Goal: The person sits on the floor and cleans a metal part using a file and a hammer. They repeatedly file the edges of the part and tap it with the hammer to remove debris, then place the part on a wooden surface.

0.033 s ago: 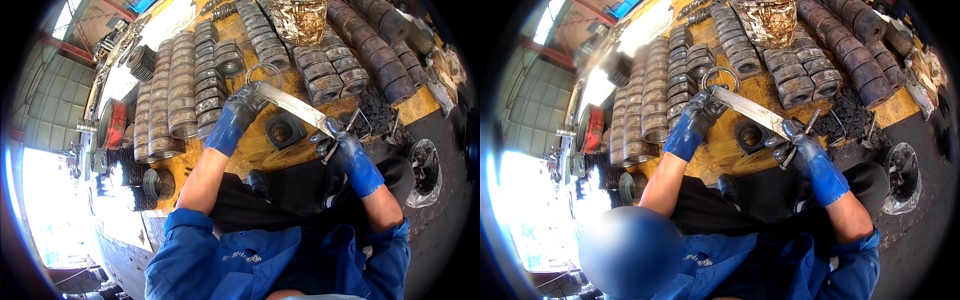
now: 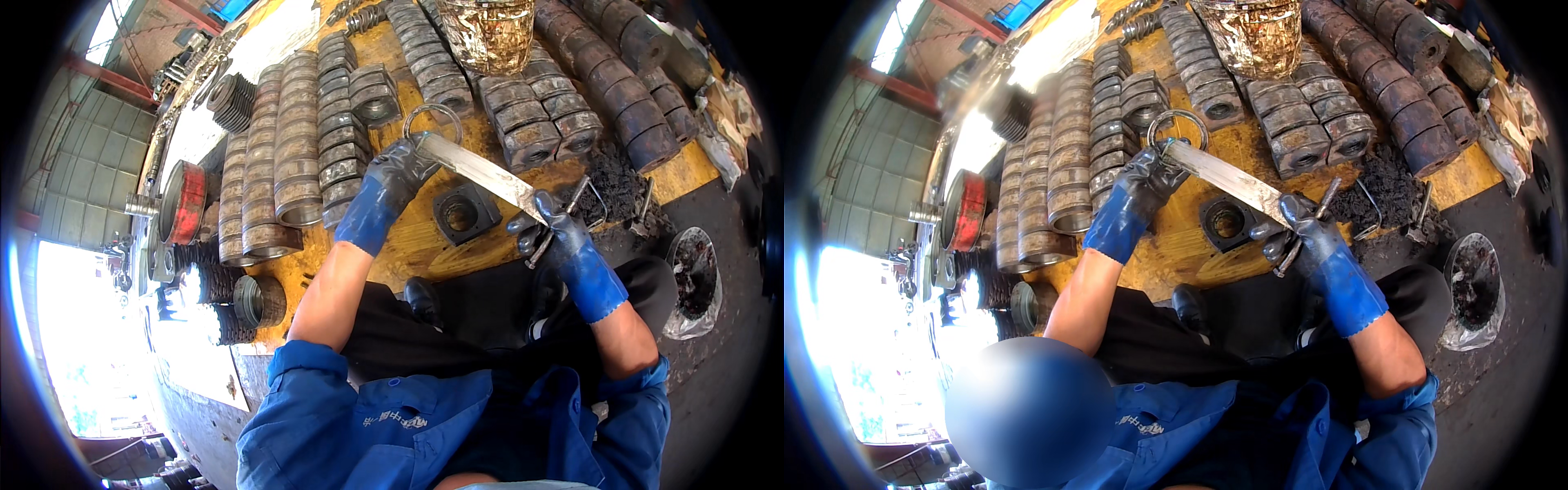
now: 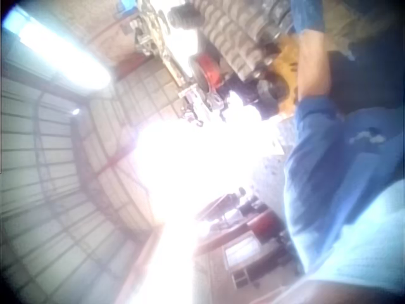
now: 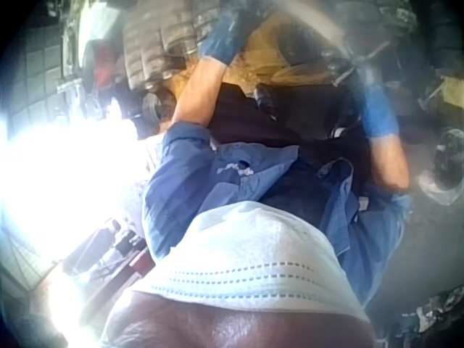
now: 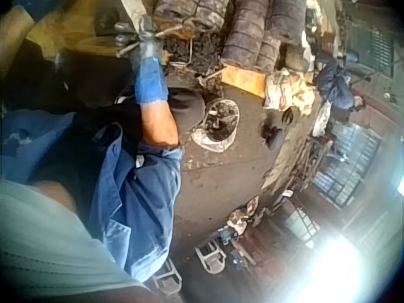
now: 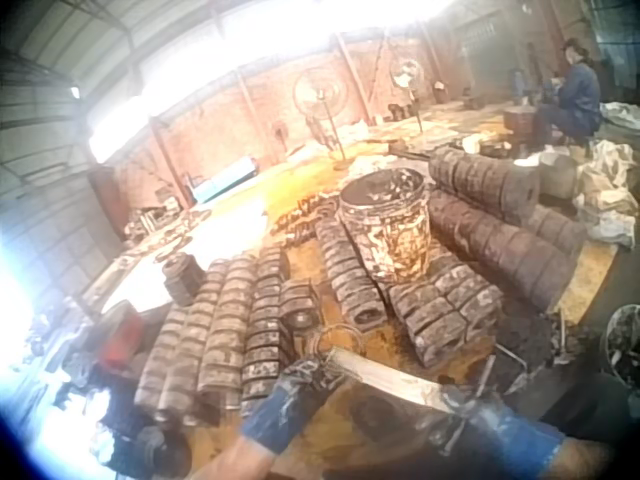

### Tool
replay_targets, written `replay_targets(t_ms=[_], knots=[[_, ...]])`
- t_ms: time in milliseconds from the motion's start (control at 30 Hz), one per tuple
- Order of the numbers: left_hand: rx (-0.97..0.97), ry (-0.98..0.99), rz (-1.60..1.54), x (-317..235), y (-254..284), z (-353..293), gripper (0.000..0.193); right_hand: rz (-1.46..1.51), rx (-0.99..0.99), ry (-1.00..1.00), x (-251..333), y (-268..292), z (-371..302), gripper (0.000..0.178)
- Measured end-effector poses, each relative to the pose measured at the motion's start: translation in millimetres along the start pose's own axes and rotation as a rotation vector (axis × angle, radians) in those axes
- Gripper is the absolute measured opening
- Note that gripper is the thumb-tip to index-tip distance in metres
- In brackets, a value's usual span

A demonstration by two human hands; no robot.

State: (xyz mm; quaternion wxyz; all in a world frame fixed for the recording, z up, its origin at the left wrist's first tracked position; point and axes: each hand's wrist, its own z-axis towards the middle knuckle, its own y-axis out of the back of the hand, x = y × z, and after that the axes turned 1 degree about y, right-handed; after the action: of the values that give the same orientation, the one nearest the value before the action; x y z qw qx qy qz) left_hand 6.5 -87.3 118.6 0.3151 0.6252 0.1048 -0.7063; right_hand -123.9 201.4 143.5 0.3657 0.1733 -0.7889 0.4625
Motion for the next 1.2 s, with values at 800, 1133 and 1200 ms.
replay_targets(t_ms=[800,1133,1200], knots=[[-0.062,0.43,-0.07,-81.2,18.0,-16.7,0.032,0.16,0.023,-0.09,7.6,38.4,17.4,0.054],[0.057,0.154,-0.064,-55.2,31.7,-19.2,0.03,0.1,0.031,-0.097,10.1,42.6,18.4,0.045],[0.072,0.243,0.013,-58.8,33.0,-19.9,0.031,0.103,0.034,-0.083,10.8,41.8,15.8,0.045]])
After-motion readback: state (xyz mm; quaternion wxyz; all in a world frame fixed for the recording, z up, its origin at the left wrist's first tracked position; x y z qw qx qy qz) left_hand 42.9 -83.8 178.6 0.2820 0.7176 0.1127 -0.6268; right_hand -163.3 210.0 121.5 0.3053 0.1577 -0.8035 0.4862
